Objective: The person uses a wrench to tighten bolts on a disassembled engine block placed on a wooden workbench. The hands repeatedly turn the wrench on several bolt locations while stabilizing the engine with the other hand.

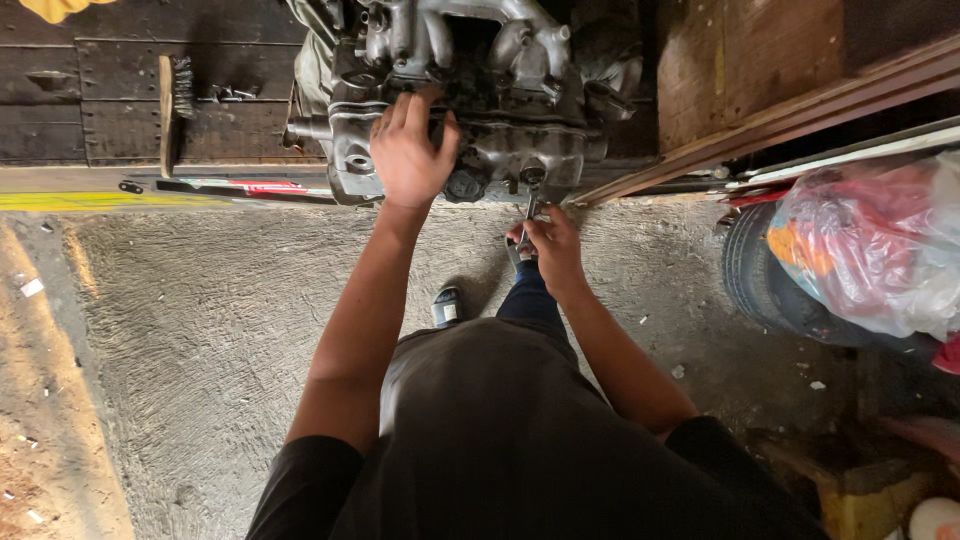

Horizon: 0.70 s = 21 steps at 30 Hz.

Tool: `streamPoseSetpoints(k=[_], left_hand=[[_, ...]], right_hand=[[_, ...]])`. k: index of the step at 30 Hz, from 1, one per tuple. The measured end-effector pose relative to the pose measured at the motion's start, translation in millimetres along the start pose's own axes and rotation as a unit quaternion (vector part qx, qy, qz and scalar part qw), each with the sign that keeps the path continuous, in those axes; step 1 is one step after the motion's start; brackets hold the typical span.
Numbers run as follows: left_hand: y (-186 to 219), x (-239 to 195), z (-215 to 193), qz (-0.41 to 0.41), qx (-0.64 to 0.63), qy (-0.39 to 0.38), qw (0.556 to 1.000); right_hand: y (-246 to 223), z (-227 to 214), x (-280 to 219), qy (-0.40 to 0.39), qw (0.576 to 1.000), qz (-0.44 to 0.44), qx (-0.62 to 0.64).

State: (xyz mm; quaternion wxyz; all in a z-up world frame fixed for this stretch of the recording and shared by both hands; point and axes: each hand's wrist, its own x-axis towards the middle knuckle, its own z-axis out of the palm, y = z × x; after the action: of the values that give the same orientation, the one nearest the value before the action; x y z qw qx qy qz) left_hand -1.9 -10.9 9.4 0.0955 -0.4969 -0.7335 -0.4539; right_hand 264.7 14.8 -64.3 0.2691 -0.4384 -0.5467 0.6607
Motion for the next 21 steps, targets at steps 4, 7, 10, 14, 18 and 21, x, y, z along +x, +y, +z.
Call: streamPoseSetpoints(k=[4, 7, 10, 14, 18, 21], left_hand=[[1, 1, -1, -0.002, -0.003, -0.003, 1.000], [2, 0, -2, -0.006, -0.006, -0.008, 1.000], [3, 1, -2, -0.001, -0.005, -0.004, 1.000], [2, 1, -2, -0.002, -0.009, -0.001, 1.000], [0, 0, 0, 0.003, -0.005, -0.005, 1.000], [-1, -1, -1, 0.001, -0.004, -0.006, 1.000]], right_hand=[[9, -2, 7, 0.005, 1.000, 0.002, 0.018], [19, -3, 13, -0.001, 0.999, -0.031, 0.031], [23, -7, 17, 0.022, 0.998, -0.045, -0.024], [6, -23, 17, 0.082, 0.985, -0.078, -0.131], [-40, -45, 14, 0.114, 0.919, -0.151, -0.346], [-79, -47, 5, 0.111, 0.827, -0.238, -0.498]])
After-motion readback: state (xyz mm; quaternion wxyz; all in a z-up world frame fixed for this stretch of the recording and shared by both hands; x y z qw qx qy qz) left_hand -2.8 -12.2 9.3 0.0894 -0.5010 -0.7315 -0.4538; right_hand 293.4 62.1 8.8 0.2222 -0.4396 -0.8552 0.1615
